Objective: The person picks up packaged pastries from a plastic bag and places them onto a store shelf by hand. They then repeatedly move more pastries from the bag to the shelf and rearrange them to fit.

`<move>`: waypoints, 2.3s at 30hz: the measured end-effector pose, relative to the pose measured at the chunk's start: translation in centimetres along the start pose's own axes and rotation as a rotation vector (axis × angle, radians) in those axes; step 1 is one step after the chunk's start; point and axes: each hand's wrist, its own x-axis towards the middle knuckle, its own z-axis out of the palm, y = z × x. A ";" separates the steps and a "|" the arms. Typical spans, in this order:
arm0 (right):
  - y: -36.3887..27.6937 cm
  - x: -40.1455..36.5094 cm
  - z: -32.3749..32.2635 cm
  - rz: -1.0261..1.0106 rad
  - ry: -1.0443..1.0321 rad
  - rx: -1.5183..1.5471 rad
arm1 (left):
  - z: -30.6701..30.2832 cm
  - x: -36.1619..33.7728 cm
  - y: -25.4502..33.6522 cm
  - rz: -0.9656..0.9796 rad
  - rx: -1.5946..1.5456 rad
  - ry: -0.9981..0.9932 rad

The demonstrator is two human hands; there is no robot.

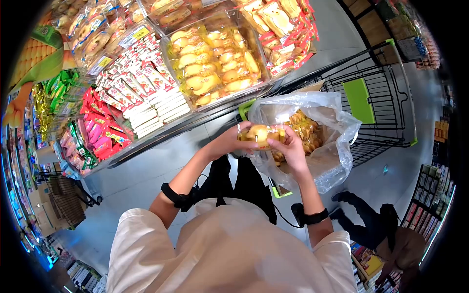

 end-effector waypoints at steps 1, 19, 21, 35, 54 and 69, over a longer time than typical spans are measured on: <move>-0.6 -0.3 0.3 0.020 0.039 -0.033 | 0.1 -0.1 0.0 0.008 0.013 0.005; 6.4 -0.4 -16.1 0.324 0.640 -0.030 | 4.6 9.1 -5.6 0.114 0.219 0.293; 9.5 2.1 -18.0 0.398 0.688 -0.087 | 5.0 10.5 -5.8 0.194 0.447 0.373; 23.1 8.9 -13.7 0.544 -0.089 -0.987 | 5.2 14.0 -8.0 -0.048 0.504 0.595; 26.1 9.3 -9.1 0.776 0.015 -0.938 | 5.1 12.7 -8.5 -0.021 0.473 0.623; 32.5 11.0 -9.7 0.421 -0.105 -1.138 | 6.0 11.9 -7.8 0.013 0.595 0.596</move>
